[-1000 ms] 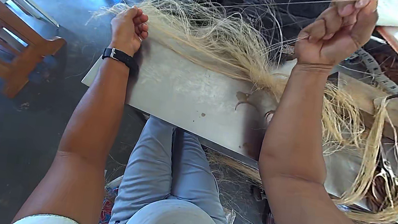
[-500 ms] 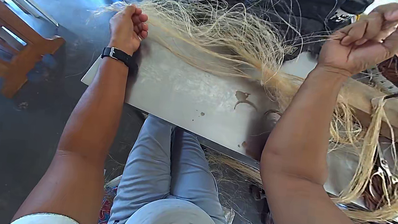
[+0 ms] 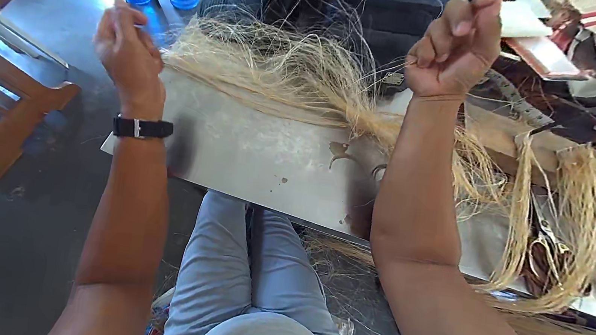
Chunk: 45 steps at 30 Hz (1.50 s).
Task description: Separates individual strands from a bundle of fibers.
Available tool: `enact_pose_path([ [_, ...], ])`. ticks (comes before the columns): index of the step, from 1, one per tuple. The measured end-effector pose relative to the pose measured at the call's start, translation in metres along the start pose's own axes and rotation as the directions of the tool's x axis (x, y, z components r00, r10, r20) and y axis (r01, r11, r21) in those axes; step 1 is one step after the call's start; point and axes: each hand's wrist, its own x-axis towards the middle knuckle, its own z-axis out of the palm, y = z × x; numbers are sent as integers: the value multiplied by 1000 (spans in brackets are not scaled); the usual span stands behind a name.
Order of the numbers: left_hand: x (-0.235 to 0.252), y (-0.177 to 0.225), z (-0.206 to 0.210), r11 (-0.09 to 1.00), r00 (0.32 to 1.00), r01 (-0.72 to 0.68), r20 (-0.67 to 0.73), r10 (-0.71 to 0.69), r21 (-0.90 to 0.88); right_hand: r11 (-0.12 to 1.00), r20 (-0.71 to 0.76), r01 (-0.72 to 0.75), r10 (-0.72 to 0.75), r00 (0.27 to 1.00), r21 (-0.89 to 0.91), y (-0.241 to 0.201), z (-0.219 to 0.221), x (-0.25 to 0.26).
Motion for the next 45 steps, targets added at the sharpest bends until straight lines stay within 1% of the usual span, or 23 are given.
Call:
enact_pose_path([
  [1, -14, 15, 9, 1000, 987, -14, 158, 10, 27, 1000, 50, -28, 29, 998, -14, 2, 4, 1],
  [2, -29, 28, 21, 998, 939, -33, 344, 11, 58, 998, 93, -54, 57, 994, -40, 6, 9, 2],
  [4, -59, 48, 53, 997, 747, -37, 664, -15, 64, 981, 160, -106, 132, 978, -164, 17, 22, 5],
  [6, -82, 60, 88, 998, 557, 6, 829, -60, 68, 943, 199, -157, 221, 955, -292, 30, 39, 6],
  [7, -89, 64, 102, 997, 515, 26, 853, -81, 78, 926, 210, -186, 264, 941, -329, 38, 49, 7],
  [8, -93, 66, 113, 996, 518, 44, 851, -90, 78, 914, 214, -221, 304, 928, -339, 46, 58, 7],
  [9, -94, 67, 120, 996, 564, 46, 821, -88, 76, 907, 212, -260, 339, 916, -330, 54, 67, 7],
  [10, -93, 69, 124, 997, 640, 25, 765, -68, 68, 905, 214, -297, 369, 905, -303, 60, 74, 7],
  [12, -84, 68, 124, 994, 775, -75, 632, 7, 81, 892, 207, -339, 408, 889, -300, 68, 82, 7],
  [14, -70, 69, 113, 980, 833, -154, 549, 62, 123, 863, 177, -349, 433, 884, -366, 73, 87, 7],
  [19, -53, 78, 84, 1000, 849, 8, 529, 0, -12, 825, 178, -376, 482, 858, -423, 89, 93, 3],
  [25, -34, 110, 35, 996, 916, -81, 391, 90, -41, 750, 194, -441, 588, 785, -492, 103, 98, -3],
  [30, -14, 131, -22, 984, 962, -178, 208, 178, -19, 618, 147, -505, 709, 690, -603, 116, 95, -10],
  [33, -7, 131, -59, 979, 977, -201, 65, 202, -23, 576, 145, -532, 751, 645, -621, 121, 93, -13],
  [36, -5, 126, -100, 961, 946, -272, -193, 259, -42, 555, 108, -537, 752, 650, -635, 125, 96, -15],
  [37, -4, 124, -114, 946, 911, -322, -287, 296, -44, 547, 85, -534, 746, 661, -645, 127, 97, -15],
  [39, -10, 124, -132, 901, 799, -432, -454, 395, 23, 526, 36, -519, 725, 688, -674, 132, 100, -18],
  [40, -14, 126, -133, 877, 731, -475, -522, 440, 73, 516, 6, -516, 711, 703, -684, 136, 102, -19],
  [41, -21, 127, -131, 868, 695, -482, -552, 460, 116, 510, -25, -518, 695, 719, -687, 139, 104, -20],
  [42, -31, 127, -125, 877, 715, -456, -525, 462, 151, 509, -53, -521, 678, 733, -685, 143, 107, -22],
  [43, -44, 123, -118, 896, 790, -408, -424, 442, 174, 513, -76, -523, 661, 747, -680, 147, 110, -24],
  [44, -58, 115, -107, 924, 887, -339, -269, 376, 174, 516, -91, -523, 648, 757, -678, 151, 113, -25],
  [45, -73, 105, -95, 952, 965, -246, -51, 259, 183, 520, -95, -518, 638, 765, -679, 154, 115, -27],
])
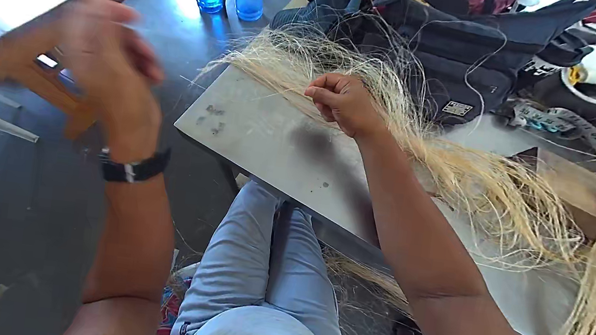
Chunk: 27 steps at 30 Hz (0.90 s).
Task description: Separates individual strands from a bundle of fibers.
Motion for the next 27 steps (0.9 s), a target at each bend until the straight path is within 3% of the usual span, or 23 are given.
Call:
enact_pose_path([
  [1, -18, -4, 17, 993, 964, 112, 240, -114, 23, 1000, -2, 7, -7, 1000, 0, 1, 4, 0],
  [3, -47, -18, 54, 934, 718, 317, 601, -351, 165, 999, 18, 32, -32, 999, -3, 2, 11, 0],
  [4, -58, -29, 71, 896, 611, 382, 665, -428, 225, 999, 38, 48, -48, 998, -6, 2, 13, -1],
  [5, -67, -39, 86, 869, 568, 429, 675, -471, 247, 998, 62, 57, -56, 996, -9, 2, 15, -2],
  [6, -73, -47, 97, 851, 574, 474, 654, -493, 225, 998, 85, 63, -62, 994, -9, 2, 15, -3],
  [8, -77, -55, 113, 832, 665, 545, 551, -504, 103, 997, 134, 75, -70, 988, -29, 2, 16, -3],
  [10, -74, -59, 119, 833, 756, 553, 434, -490, -22, 995, 186, 89, -78, 979, -52, 4, 16, -2],
  [12, -69, -61, 117, 840, 798, 536, 377, -470, -87, 993, 223, 102, -89, 971, -51, 6, 17, -2],
  [21, -50, -65, 75, 787, 824, 557, 293, -485, -264, 984, 348, 129, -79, 934, -122, 1, 17, -4],
  [27, -47, -75, 40, 856, 878, 461, 257, -403, -233, 976, 352, 134, -66, 934, -173, 8, 8, -2],
])
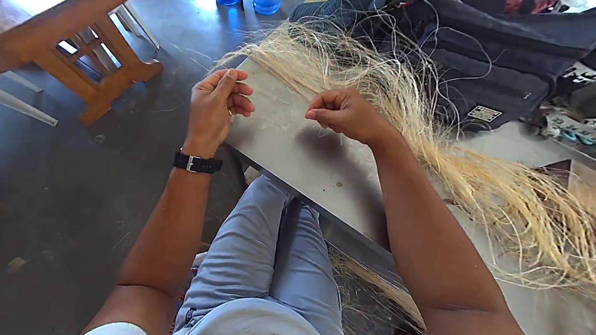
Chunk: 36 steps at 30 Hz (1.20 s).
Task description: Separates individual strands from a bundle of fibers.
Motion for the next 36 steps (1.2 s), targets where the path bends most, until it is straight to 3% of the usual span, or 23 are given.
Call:
enact_pose_path([
  [14, -17, -26, -38, 994, 990, -67, -130, 55, -89, 966, -104, -147, 128, 986, -210, -1, -19, -9],
  [24, -18, -24, -37, 993, 989, -53, -144, 37, -108, 974, -124, -190, 175, 977, -121, -3, -27, -13],
  [36, -17, -22, -39, 985, 985, -32, -173, 2, -167, 979, -45, -187, 184, 982, -81, -2, -38, -19],
])
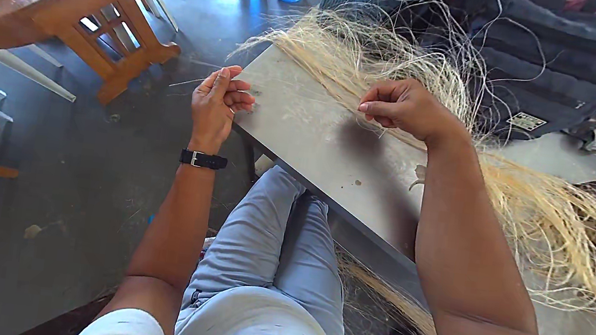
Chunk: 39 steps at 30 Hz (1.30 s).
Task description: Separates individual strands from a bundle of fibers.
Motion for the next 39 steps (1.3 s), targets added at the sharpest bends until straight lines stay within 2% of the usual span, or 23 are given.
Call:
enact_pose_path([
  [9, -1, 2, 1, 1000, 1000, 12, -12, -12, -9, 1000, -8, 3, -3, 1000, -18, -1, -3, -3],
  [15, 4, 10, -6, 999, 996, 34, -89, -30, 40, 998, -28, 17, -15, 999, 68, -6, -2, -4],
  [19, 14, 32, -26, 994, 952, -67, -292, 89, 85, 997, -28, 31, -29, 999, 68, -8, 1, -3],
  [22, 15, 59, -33, 921, 869, -221, -364, 335, 320, 997, -22, 46, -44, 999, 60, -11, 3, -1],
  [24, 11, 75, -24, 801, 825, -342, -250, 506, 492, 996, -8, 44, -44, 999, 73, -12, 5, 0],
  [26, 5, 83, -6, 676, 835, -469, 34, 550, 568, 994, 8, 45, -46, 999, 102, -12, 6, 0],
  [27, 2, 82, 7, 612, 831, -527, 205, 517, 589, 991, 18, 49, -51, 999, 125, -12, 7, 0],
  [29, -5, 73, 39, 479, 778, -629, 501, 379, 613, 983, 46, 68, -77, 996, 173, -11, 7, 1],
  [31, -14, 57, 74, 402, 728, -668, 662, 178, 626, 972, 70, 88, -106, 992, 219, -10, 8, 1],
  [33, -19, 33, 100, 363, 676, -688, 737, 5, 629, 956, 79, 89, -115, 990, 278, -12, 10, 1],
  [35, -21, 10, 113, 328, 667, -679, 739, -96, 656, 940, 91, 83, -119, 989, 331, -13, 13, 2],
  [39, -17, -4, 112, 283, 676, -692, 734, -67, 664, 924, 135, 34, -92, 987, 381, -14, 16, 3],
])
